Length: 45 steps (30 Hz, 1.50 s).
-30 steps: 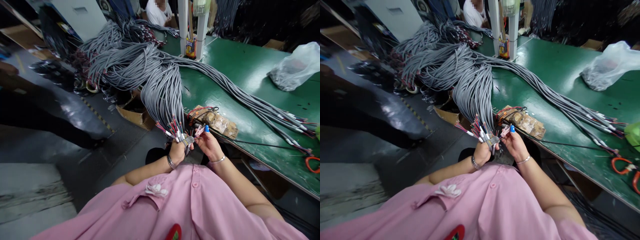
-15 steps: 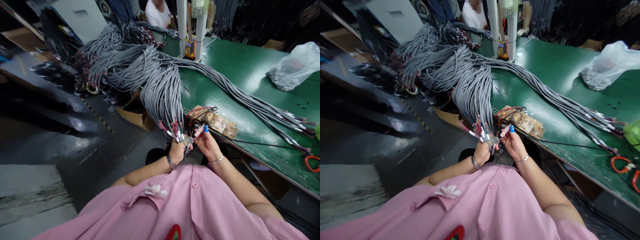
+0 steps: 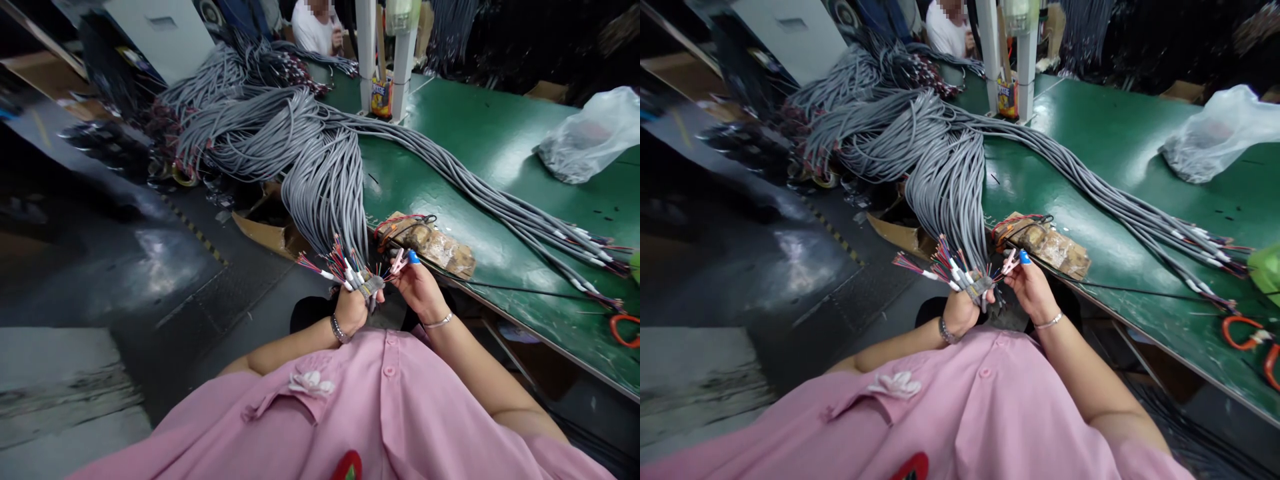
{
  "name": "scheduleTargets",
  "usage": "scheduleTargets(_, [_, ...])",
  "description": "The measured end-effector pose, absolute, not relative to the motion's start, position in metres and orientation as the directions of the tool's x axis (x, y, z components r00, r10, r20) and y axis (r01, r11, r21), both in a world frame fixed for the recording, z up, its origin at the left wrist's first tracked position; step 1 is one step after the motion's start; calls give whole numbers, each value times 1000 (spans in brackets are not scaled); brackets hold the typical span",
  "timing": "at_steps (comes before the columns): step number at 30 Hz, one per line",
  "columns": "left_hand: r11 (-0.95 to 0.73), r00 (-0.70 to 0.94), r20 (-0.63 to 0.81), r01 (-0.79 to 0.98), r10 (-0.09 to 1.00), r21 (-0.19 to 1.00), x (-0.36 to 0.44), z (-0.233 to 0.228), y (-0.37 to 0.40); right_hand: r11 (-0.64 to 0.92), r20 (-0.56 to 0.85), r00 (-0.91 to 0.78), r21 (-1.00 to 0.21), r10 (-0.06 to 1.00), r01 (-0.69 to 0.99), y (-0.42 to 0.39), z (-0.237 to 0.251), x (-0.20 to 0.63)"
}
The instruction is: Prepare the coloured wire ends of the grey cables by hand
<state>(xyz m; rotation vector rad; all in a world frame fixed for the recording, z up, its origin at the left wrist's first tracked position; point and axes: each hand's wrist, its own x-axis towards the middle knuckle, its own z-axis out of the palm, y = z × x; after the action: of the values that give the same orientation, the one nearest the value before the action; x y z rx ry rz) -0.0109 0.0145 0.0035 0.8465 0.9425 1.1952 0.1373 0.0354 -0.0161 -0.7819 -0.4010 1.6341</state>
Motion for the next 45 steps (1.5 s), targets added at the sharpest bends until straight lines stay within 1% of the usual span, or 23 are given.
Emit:
scheduleTargets(4, [195,96,-171,-389,981,900,-6,2,18,-199,-250,-36,-667,968,-718,36,-21,136])
scheduleTargets(7, [208,85,-190,-378,978,902,-3,2,20,-211,-257,-47,-664,965,-718,38,-22,135])
scheduleTargets(13, [191,65,-179,-366,982,911,0,5,22,-275,-263,-146,-568,954,-776,43,-23,133])
scheduleTargets(19, [160,63,-147,-337,987,928,-5,-5,21,-222,-281,-87,-499,956,-838,48,-26,129])
scheduleTargets(22, [162,58,-151,-318,987,934,-6,-8,20,-208,-297,-61,-496,953,-843,48,-25,127])
scheduleTargets(25, [162,65,-150,-282,987,946,-6,-8,20,-197,-285,-56,-495,957,-846,46,-24,125])
scheduleTargets(28, [160,75,-145,-281,987,946,-7,-7,19,-205,-266,-73,-511,961,-835,42,-26,125])
scheduleTargets(33, [158,81,-139,-304,987,939,-14,-9,15,-255,-271,-126,-518,954,-817,35,-33,130])
scheduleTargets(36, [155,91,-136,-256,987,954,-21,-12,12,-337,-268,-216,-587,939,-736,29,-31,138])
scheduleTargets(40, [115,130,-101,-107,986,988,-29,-14,9,-470,-321,-362,-739,875,-482,22,-19,149])
scheduleTargets(42, [90,162,-81,-50,984,995,-32,-14,8,-476,-340,-378,-801,861,-363,19,-10,152])
scheduleTargets(45, [78,216,-79,14,973,997,-35,-12,8,-432,-336,-342,-863,878,-260,19,-1,154])
